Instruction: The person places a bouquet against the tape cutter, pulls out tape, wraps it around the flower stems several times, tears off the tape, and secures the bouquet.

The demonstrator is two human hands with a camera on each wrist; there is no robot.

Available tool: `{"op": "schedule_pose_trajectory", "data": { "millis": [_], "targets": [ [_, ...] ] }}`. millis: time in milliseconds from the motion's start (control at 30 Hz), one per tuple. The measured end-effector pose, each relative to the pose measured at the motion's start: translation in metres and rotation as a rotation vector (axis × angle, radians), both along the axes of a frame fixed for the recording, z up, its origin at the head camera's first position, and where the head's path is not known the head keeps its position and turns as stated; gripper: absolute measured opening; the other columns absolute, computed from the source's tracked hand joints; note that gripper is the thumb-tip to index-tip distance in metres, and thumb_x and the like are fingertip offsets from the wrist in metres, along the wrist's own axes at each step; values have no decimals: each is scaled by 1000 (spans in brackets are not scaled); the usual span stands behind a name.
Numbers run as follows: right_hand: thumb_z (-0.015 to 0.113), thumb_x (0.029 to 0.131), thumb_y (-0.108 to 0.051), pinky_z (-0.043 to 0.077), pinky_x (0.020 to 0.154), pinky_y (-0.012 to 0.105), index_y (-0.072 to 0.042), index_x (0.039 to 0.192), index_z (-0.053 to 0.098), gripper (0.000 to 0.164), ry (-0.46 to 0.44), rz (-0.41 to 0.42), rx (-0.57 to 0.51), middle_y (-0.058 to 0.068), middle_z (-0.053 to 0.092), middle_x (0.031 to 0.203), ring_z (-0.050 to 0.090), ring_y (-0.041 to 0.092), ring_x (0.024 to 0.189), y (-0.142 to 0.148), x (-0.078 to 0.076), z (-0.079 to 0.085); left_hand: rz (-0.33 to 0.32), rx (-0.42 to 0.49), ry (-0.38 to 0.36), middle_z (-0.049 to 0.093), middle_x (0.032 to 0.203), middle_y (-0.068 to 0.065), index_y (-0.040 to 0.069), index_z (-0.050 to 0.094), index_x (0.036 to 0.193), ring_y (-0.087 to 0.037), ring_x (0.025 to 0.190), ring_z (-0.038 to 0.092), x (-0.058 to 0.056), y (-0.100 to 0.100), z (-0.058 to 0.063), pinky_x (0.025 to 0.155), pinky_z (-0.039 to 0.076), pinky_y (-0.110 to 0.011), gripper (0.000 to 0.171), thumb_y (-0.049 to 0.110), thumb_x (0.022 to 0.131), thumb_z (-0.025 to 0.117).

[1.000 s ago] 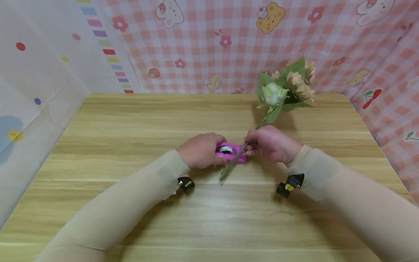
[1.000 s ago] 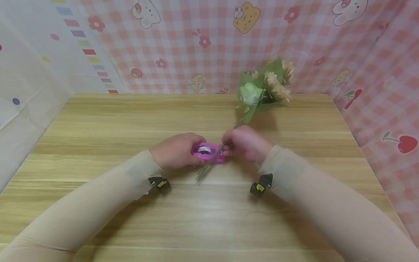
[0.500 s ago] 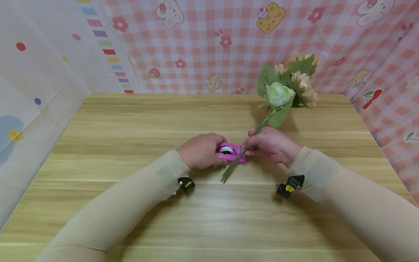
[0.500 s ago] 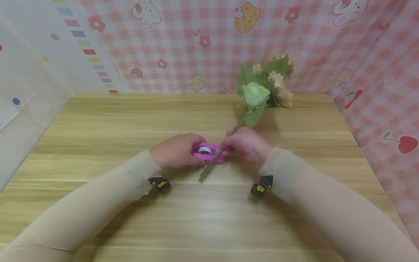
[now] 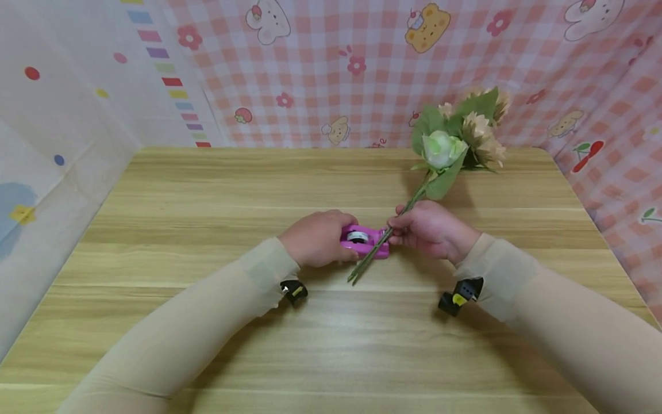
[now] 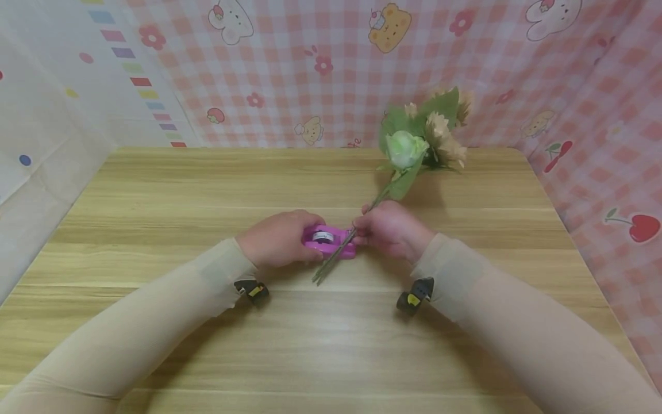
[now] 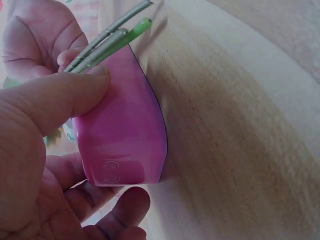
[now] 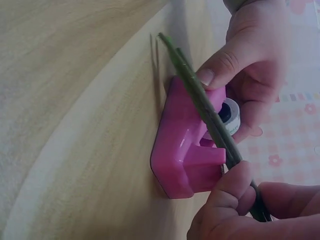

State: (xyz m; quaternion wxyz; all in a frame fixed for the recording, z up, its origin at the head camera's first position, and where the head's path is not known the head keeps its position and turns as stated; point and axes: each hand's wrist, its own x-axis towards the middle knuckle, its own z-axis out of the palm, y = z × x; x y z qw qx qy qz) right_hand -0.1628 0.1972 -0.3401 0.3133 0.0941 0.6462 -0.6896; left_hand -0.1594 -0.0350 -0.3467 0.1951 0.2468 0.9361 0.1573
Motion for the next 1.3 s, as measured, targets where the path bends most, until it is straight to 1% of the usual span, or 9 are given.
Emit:
{"op": "schedule_pose_trajectory", "data": {
  "millis": [100, 167, 300, 400, 500, 667, 800, 1100, 1300],
  "targets": [
    [47, 106, 1, 57, 75, 24, -10, 85, 49, 24, -28, -8, -22, 1, 64, 78, 62, 13, 71, 1, -2, 0, 3, 4, -3, 68, 123, 1, 20, 61, 145, -17, 102, 63, 0, 0, 0, 95, 53, -38, 61, 44, 92, 80],
    [48, 107, -2, 57, 74, 24, -9, 83, 55, 26, -40, -9, -45, 1, 64, 78, 62, 13, 70, 2, -3, -1, 7, 6, -5, 68, 123, 1, 20, 61, 145, -17, 102, 63, 1, 0, -1, 94, 53, -37, 61, 44, 92, 80],
    [55, 107, -6, 57, 70, 22, -10, 76, 60, 32, -47, -19, -90, 1, 65, 79, 63, 11, 68, 2, -3, -4, 10, 11, -5, 68, 122, 1, 20, 61, 143, -16, 102, 63, 1, -1, -1, 93, 53, -36, 60, 44, 92, 80],
    [59, 105, -4, 57, 67, 21, -11, 75, 55, 31, -43, -45, -100, 1, 67, 79, 63, 10, 66, 1, -2, -6, 5, 13, -4, 68, 122, 1, 20, 62, 142, -16, 102, 63, 1, -1, -1, 94, 54, -37, 58, 44, 93, 79],
    [60, 104, -2, 58, 67, 21, -11, 78, 52, 28, -43, -66, -96, 2, 68, 79, 65, 11, 65, 0, -2, -6, -2, 14, -2, 68, 122, 1, 20, 62, 142, -16, 102, 63, 1, 0, 0, 94, 53, -37, 57, 44, 93, 79],
    [59, 103, 1, 60, 71, 22, -8, 92, 48, 19, -49, -86, -99, 3, 69, 80, 68, 12, 68, 1, -2, -5, 1, 11, -3, 68, 122, 2, 21, 62, 143, -16, 101, 63, 1, -1, 0, 94, 53, -37, 58, 45, 93, 78],
    [59, 103, 3, 60, 74, 22, -7, 97, 45, 18, -47, -100, -100, 4, 69, 81, 69, 12, 72, 1, -1, -4, 5, 13, -2, 67, 122, 3, 22, 62, 143, -17, 101, 62, 0, -1, -1, 96, 53, -37, 57, 46, 94, 76],
    [57, 103, 4, 60, 75, 23, -11, 86, 48, 25, -41, -93, -142, 3, 68, 77, 68, 13, 71, 1, -1, -1, 6, 12, 2, 67, 122, 3, 22, 62, 142, -17, 101, 62, 0, -1, -1, 95, 52, -36, 54, 44, 95, 76],
    [55, 103, 6, 60, 75, 23, -11, 90, 46, 24, -39, -93, -176, 3, 67, 77, 68, 13, 71, 3, 0, 0, 11, 16, -2, 67, 121, 3, 22, 63, 140, -17, 102, 62, 0, -1, 0, 96, 52, -37, 52, 45, 96, 75]
  ]
}}
